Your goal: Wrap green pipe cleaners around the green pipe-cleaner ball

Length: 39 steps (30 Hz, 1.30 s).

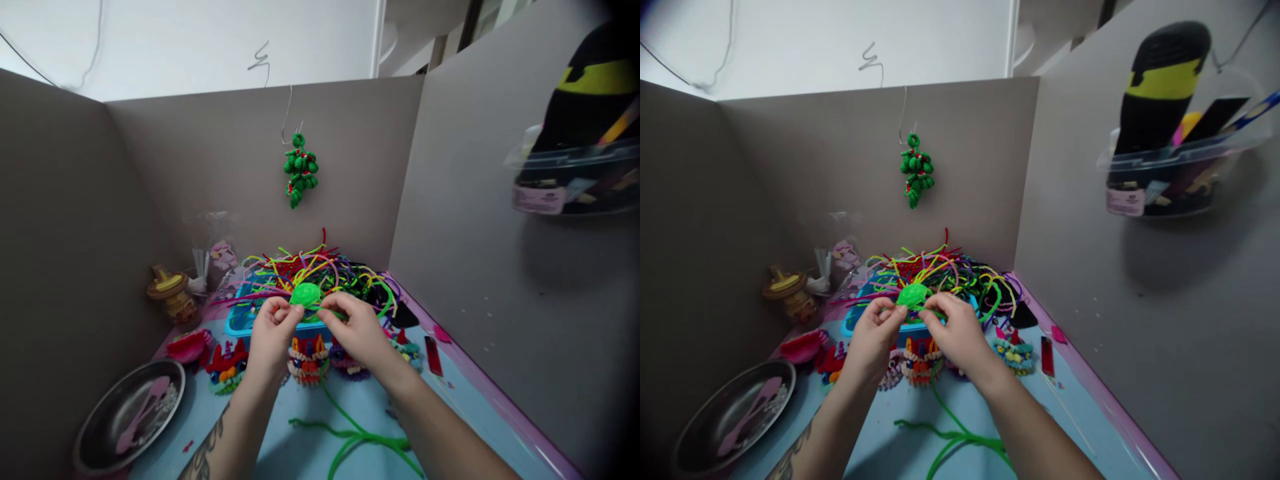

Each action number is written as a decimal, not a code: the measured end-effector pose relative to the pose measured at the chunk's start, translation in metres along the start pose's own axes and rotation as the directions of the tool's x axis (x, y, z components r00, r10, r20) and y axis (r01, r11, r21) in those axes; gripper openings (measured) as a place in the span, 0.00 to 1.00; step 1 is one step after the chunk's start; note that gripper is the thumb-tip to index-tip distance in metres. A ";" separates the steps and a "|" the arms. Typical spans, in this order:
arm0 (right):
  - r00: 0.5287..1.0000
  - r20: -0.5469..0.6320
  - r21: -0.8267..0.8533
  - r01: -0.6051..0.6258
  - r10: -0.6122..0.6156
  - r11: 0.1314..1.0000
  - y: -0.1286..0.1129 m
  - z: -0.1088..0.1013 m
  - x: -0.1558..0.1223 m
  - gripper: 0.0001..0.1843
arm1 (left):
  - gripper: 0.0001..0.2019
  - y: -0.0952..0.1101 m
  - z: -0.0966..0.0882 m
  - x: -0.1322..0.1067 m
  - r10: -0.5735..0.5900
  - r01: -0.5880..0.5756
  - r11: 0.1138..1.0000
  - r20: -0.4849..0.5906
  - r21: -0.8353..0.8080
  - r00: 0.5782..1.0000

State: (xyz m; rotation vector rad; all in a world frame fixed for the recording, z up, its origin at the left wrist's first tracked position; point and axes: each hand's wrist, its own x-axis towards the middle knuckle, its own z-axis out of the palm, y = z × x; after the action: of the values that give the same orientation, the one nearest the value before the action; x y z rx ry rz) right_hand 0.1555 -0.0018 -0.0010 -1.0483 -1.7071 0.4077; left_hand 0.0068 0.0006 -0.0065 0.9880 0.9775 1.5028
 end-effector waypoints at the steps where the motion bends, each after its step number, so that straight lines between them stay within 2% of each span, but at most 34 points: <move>1: 1.000 -0.001 0.003 0.015 -0.015 1.000 0.000 0.001 -0.001 0.03 | 0.21 0.000 0.001 0.000 -0.015 0.015 1.000 0.001 -0.012 1.000; 5: 0.998 -0.024 -0.016 0.053 -0.054 0.998 0.003 0.007 -0.004 0.07 | 0.22 -0.002 0.002 0.000 -0.062 0.062 0.997 0.008 -0.045 0.998; 12: 0.989 -0.005 -0.122 0.148 -0.150 0.981 0.003 0.012 -0.008 0.07 | 0.25 -0.004 0.004 0.000 -0.108 0.107 0.986 -0.006 -0.126 0.994; 17: 0.972 -0.009 -0.156 0.232 -0.237 0.960 -0.001 0.013 -0.009 0.09 | 0.26 -0.005 0.006 -0.002 -0.082 0.073 0.985 -0.048 -0.159 0.995; 24: 0.956 -0.016 -0.212 0.284 -0.294 0.935 -0.005 0.017 -0.013 0.12 | 0.26 -0.007 0.006 -0.002 -0.045 0.034 0.988 -0.067 -0.151 0.997; 32: 0.963 0.012 -0.244 0.262 -0.268 0.934 -0.003 0.017 -0.015 0.11 | 0.27 -0.011 0.007 -0.003 0.014 -0.026 0.993 -0.105 -0.116 0.994; 36: 0.986 -0.044 -0.207 0.150 -0.163 0.967 -0.003 0.019 -0.014 0.06 | 0.26 -0.012 0.006 -0.001 0.014 -0.025 0.996 -0.128 -0.081 0.992; 39: 0.993 -0.068 -0.197 0.086 -0.102 0.977 -0.003 0.019 -0.013 0.04 | 0.23 -0.013 0.005 0.001 0.069 -0.074 0.997 -0.143 -0.032 0.987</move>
State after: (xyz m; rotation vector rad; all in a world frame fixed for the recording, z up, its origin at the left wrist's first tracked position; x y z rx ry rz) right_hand 0.1383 -0.0096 -0.0139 -1.1031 -1.7447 0.1396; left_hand 0.0150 0.0034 -0.0171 0.9075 1.0199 1.6637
